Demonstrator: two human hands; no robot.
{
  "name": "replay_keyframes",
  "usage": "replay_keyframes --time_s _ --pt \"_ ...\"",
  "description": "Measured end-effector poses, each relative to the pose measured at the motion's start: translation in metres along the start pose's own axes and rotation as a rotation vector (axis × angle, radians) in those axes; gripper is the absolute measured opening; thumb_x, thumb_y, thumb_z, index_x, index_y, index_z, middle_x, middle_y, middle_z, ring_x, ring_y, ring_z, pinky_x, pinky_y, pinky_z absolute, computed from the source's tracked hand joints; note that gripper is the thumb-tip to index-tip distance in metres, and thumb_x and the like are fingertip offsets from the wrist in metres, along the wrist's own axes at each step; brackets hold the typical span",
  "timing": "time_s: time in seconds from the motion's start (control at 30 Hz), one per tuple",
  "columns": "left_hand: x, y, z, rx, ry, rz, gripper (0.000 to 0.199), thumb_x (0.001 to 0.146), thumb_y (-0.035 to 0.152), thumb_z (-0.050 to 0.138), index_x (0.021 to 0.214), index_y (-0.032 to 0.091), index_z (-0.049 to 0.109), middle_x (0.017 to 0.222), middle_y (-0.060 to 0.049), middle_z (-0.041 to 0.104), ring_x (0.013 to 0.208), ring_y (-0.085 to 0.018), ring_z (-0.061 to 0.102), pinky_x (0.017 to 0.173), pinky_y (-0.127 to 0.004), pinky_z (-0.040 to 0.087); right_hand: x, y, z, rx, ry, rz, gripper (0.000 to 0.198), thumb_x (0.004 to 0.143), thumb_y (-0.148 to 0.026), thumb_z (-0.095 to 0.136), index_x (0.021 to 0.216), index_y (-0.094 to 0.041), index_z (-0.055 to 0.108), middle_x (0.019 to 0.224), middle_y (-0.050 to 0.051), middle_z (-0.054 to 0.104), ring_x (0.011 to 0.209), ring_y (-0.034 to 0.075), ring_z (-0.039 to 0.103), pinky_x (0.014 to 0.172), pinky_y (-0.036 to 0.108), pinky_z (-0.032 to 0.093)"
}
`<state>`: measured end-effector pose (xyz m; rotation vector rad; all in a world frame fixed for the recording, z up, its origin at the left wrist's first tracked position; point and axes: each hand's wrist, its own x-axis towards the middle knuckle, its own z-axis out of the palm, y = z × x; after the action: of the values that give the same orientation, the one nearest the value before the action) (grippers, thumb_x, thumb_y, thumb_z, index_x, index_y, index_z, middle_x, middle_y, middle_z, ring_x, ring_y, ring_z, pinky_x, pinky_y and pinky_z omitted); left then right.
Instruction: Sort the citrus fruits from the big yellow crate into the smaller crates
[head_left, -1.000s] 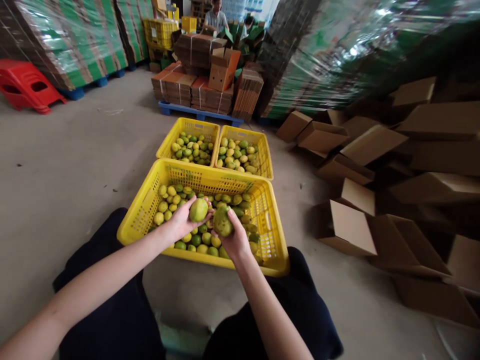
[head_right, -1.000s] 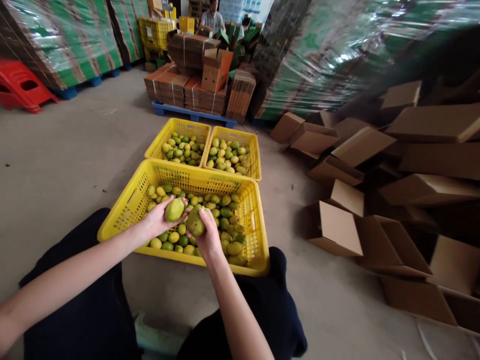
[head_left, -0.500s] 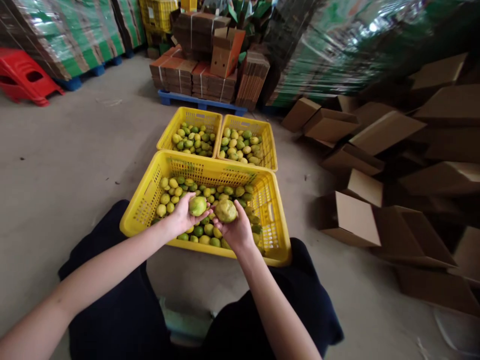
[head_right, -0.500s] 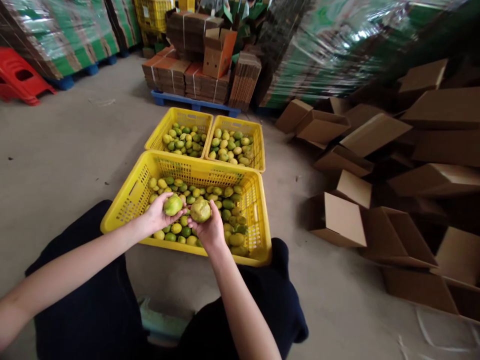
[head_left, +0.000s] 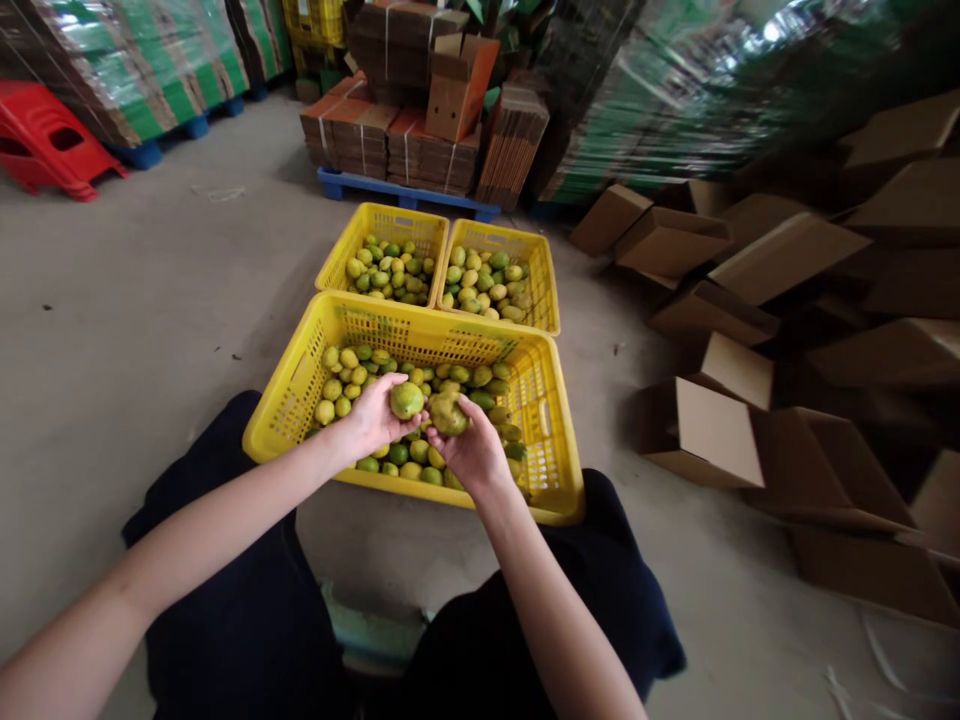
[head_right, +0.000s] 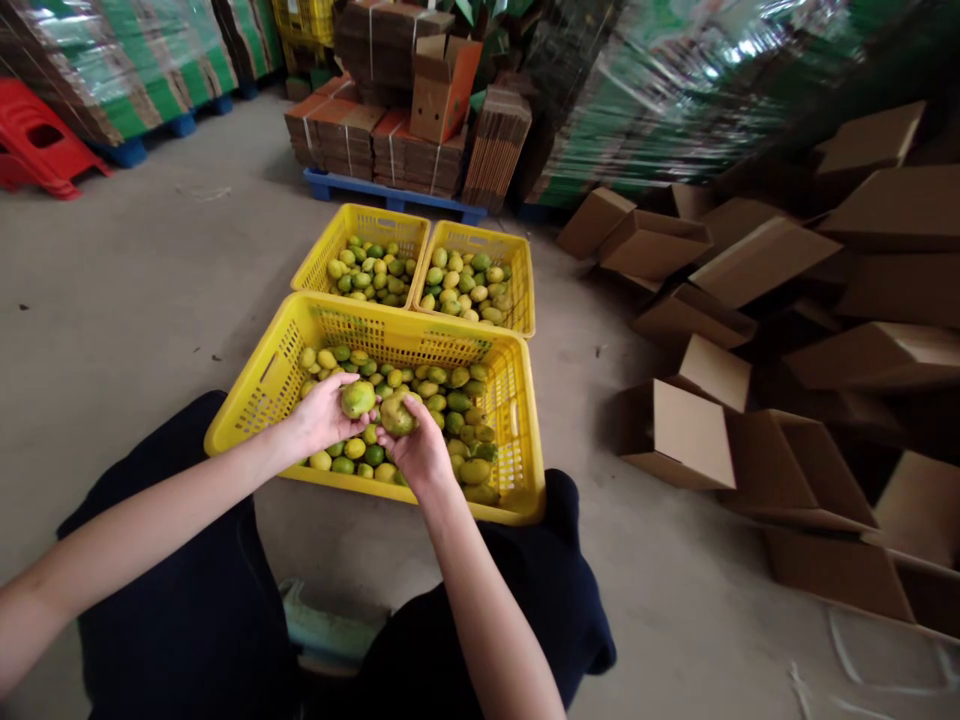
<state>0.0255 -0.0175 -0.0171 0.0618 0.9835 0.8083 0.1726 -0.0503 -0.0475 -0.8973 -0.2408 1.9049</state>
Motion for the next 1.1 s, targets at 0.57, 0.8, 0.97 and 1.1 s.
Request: replay_keyframes --time_s 0.57,0.8,0.97,1.1 --pt "-0.002 -0.001 0.001 0.032 -0.017 0.017 0.019 0.089 0.015 0.041 0.086 0.01 0.059 0.064 -0.009 0.063 0.055 -0.016 0.061 0.048 -0.023 0.053 0.001 0.004 0.0 -0.081 0.003 -0.146 0.019 0.067 -0.025 0.071 0.083 -0.021 0.061 0.083 0.004 0.073 0.061 0.015 0.063 0.043 0.022 0.048" --pt "0.0 -0.001 0.0 0.026 -0.041 0.015 0.018 0.089 0.014 0.041 0.085 0.012 0.058 0.063 -0.008 0.062 0.054 -0.015 0.061 0.048 -0.023 0.053 -0.007 -0.003 0.004 -0.02 -0.019 -0.075 0.016 0.073 -0.031 0.065 0.082 -0.018 0.066 0.078 0.004 0.073 0.061 0.015 0.065 0.049 0.024 0.052" --pt "0.001 -0.001 -0.001 0.028 -0.049 0.013 0.018 0.088 0.014 0.043 0.093 0.01 0.06 0.069 -0.01 0.065 0.056 -0.016 0.061 0.05 -0.024 0.053 -0.007 -0.003 0.005 -0.055 -0.025 -0.097 0.014 0.071 -0.028 0.068 0.082 -0.021 0.063 0.081 0.003 0.073 0.062 0.016 0.065 0.048 0.024 0.051" --pt "0.001 0.0 -0.002 0.023 -0.03 0.012 0.018 0.087 0.013 0.045 0.095 0.011 0.061 0.07 -0.008 0.066 0.055 -0.015 0.062 0.05 -0.024 0.054 -0.007 -0.001 0.005 -0.062 -0.019 -0.114 0.024 0.063 -0.022 0.072 0.083 -0.024 0.059 0.084 0.002 0.073 0.062 0.015 0.064 0.047 0.024 0.051"
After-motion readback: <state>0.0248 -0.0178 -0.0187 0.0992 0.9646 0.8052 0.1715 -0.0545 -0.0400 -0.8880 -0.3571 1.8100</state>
